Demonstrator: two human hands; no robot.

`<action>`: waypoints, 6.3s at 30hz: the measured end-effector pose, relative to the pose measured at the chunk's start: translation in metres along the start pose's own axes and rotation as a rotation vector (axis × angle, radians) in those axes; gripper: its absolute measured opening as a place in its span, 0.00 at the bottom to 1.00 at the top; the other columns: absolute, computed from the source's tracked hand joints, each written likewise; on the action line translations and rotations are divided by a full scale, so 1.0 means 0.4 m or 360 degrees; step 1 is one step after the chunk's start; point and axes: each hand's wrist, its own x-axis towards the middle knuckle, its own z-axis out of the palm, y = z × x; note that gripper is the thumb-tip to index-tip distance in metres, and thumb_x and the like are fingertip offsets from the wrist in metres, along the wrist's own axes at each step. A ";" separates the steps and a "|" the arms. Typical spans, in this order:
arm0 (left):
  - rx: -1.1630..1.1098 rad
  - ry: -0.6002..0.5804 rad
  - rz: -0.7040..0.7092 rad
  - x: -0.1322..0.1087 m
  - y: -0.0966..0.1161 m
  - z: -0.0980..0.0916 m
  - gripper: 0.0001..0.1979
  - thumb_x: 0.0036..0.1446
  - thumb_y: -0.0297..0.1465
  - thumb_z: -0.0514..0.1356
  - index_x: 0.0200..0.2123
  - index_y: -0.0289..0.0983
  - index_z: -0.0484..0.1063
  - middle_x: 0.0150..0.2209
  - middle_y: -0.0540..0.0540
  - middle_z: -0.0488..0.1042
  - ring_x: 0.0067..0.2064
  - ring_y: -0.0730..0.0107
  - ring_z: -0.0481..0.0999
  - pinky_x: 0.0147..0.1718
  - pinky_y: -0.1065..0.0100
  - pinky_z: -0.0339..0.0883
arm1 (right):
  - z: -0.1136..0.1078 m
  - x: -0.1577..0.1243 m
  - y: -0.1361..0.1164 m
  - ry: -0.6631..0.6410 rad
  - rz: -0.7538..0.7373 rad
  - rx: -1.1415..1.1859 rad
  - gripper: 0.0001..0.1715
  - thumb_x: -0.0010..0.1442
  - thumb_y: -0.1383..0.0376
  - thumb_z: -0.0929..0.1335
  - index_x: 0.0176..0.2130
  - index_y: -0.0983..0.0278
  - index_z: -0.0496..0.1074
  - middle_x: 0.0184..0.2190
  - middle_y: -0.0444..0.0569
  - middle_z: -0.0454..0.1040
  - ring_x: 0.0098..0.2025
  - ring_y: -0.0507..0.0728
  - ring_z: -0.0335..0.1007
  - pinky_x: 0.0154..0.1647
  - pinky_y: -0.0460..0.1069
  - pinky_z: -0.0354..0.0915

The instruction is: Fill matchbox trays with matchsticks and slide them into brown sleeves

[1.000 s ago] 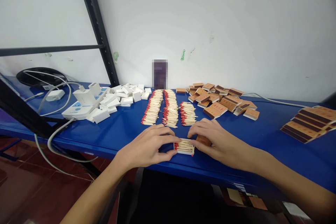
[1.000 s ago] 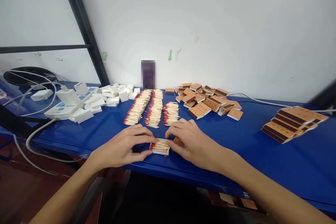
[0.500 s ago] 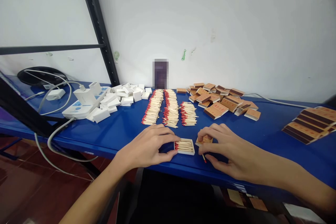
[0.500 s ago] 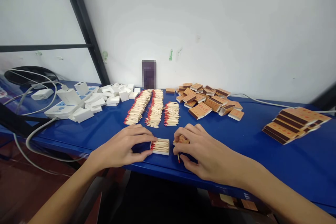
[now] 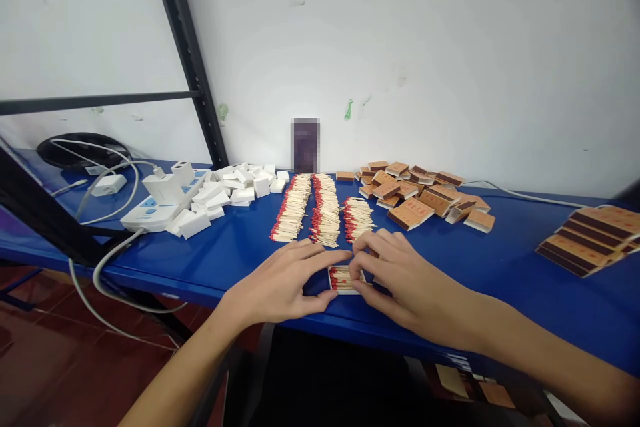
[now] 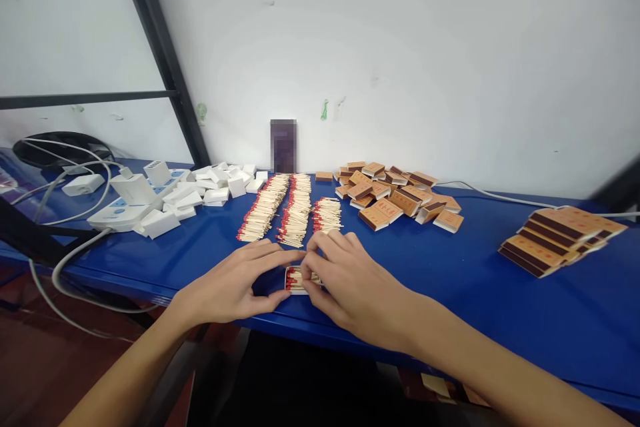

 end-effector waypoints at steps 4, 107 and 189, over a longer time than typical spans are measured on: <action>-0.0011 0.0010 -0.0029 -0.001 0.000 0.002 0.24 0.61 0.34 0.61 0.60 0.41 0.64 0.43 0.45 0.74 0.46 0.60 0.73 0.48 0.61 0.67 | -0.006 0.009 0.005 0.0018 0.0031 0.0085 0.08 0.67 0.66 0.60 0.39 0.62 0.68 0.40 0.52 0.70 0.41 0.59 0.67 0.43 0.56 0.64; 0.0813 0.0382 -0.1055 -0.187 -0.249 -0.249 0.33 0.61 0.55 0.48 0.56 0.35 0.69 0.51 0.38 0.72 0.50 0.47 0.73 0.53 0.49 0.64 | -0.105 -0.482 0.319 0.1064 0.1318 -0.0877 0.26 0.60 0.44 0.64 0.40 0.62 0.77 0.38 0.51 0.75 0.29 0.58 0.71 0.32 0.54 0.66; 0.0392 0.0191 -0.0585 -0.059 -0.144 -0.093 0.12 0.67 0.38 0.53 0.42 0.42 0.75 0.41 0.47 0.77 0.43 0.61 0.75 0.42 0.63 0.66 | 0.048 0.044 0.166 -0.0104 0.0347 -0.0005 0.07 0.66 0.68 0.60 0.35 0.62 0.65 0.32 0.48 0.73 0.33 0.56 0.67 0.32 0.49 0.55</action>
